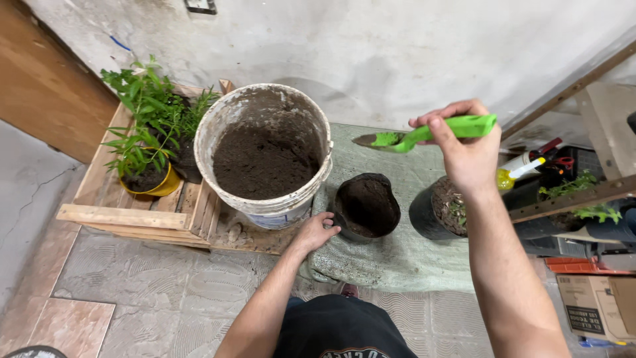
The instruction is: The person picks up a small potted plant, removes it from its plastic container, and places it into a new, larger black planter bag. They then use a small green hand shovel to transfer soil from a large white bucket into the new planter bag around the base of the plant, occasionally using their hands to press and stabilize the soil.
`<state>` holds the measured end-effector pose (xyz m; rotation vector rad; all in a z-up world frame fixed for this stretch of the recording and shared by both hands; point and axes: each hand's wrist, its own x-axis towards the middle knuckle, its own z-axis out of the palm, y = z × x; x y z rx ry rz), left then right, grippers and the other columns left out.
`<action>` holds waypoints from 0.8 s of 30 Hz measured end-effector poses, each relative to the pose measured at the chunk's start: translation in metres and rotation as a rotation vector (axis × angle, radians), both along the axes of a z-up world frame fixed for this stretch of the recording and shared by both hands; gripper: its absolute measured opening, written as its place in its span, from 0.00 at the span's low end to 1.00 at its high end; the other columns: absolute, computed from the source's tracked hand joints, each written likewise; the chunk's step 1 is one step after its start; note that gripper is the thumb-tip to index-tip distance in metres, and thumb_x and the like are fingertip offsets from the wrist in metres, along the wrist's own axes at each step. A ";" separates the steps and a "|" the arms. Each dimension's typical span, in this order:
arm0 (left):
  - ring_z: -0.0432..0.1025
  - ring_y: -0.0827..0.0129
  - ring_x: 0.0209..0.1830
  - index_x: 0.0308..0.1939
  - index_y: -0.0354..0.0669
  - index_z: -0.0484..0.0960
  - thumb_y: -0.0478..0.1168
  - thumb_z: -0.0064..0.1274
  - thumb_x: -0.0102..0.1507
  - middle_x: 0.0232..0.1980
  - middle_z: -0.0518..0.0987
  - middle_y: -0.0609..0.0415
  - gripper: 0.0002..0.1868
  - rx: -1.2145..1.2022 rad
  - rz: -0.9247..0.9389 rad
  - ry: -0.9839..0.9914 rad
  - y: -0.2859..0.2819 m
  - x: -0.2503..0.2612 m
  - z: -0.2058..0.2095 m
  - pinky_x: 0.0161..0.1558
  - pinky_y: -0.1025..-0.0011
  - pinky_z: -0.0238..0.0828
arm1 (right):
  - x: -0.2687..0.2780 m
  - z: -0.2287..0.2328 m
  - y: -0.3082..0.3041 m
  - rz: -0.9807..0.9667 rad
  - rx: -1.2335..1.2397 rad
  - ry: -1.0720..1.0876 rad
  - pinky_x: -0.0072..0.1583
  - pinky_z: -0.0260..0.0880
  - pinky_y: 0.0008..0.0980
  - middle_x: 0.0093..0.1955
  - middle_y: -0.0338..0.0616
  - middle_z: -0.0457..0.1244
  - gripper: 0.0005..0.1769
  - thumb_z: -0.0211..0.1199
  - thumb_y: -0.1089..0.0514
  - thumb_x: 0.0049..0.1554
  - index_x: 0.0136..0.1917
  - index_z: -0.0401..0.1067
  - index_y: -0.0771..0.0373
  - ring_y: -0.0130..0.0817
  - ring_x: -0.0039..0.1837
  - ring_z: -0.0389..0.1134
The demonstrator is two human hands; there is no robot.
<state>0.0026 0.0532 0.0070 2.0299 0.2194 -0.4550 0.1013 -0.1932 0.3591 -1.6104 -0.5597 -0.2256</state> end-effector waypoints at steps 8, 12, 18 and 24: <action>0.85 0.67 0.62 0.76 0.52 0.78 0.59 0.59 0.70 0.72 0.86 0.61 0.33 -0.104 0.019 0.035 0.044 -0.032 0.080 0.62 0.63 0.79 | 0.039 0.017 0.181 0.260 -0.231 0.000 0.51 0.94 0.29 0.49 0.56 0.75 0.05 0.63 0.66 0.77 0.56 0.69 0.68 0.45 0.53 0.85; 0.86 0.52 0.59 0.72 0.46 0.84 0.57 0.66 0.66 0.65 0.89 0.44 0.33 -0.166 0.067 -0.116 0.072 -0.051 0.050 0.56 0.58 0.86 | 0.072 -0.084 0.289 0.318 -0.193 0.105 0.47 0.88 0.45 0.50 0.75 0.73 0.23 0.81 0.52 0.66 0.57 0.75 0.74 0.52 0.46 0.81; 0.87 0.51 0.58 0.70 0.42 0.85 0.56 0.67 0.66 0.63 0.89 0.41 0.33 -0.144 0.086 -0.106 0.098 -0.074 0.038 0.53 0.57 0.88 | 0.103 -0.182 0.362 0.244 -0.368 0.476 0.48 0.89 0.34 0.48 0.66 0.75 0.20 0.81 0.53 0.60 0.58 0.83 0.69 0.48 0.48 0.82; 0.84 0.47 0.63 0.70 0.42 0.85 0.59 0.66 0.65 0.64 0.89 0.43 0.35 -0.090 -0.067 -0.087 0.082 -0.060 0.051 0.64 0.51 0.83 | 0.092 -0.192 0.372 0.177 -0.737 0.339 0.58 0.86 0.54 0.51 0.59 0.77 0.26 0.77 0.36 0.60 0.60 0.84 0.57 0.55 0.54 0.81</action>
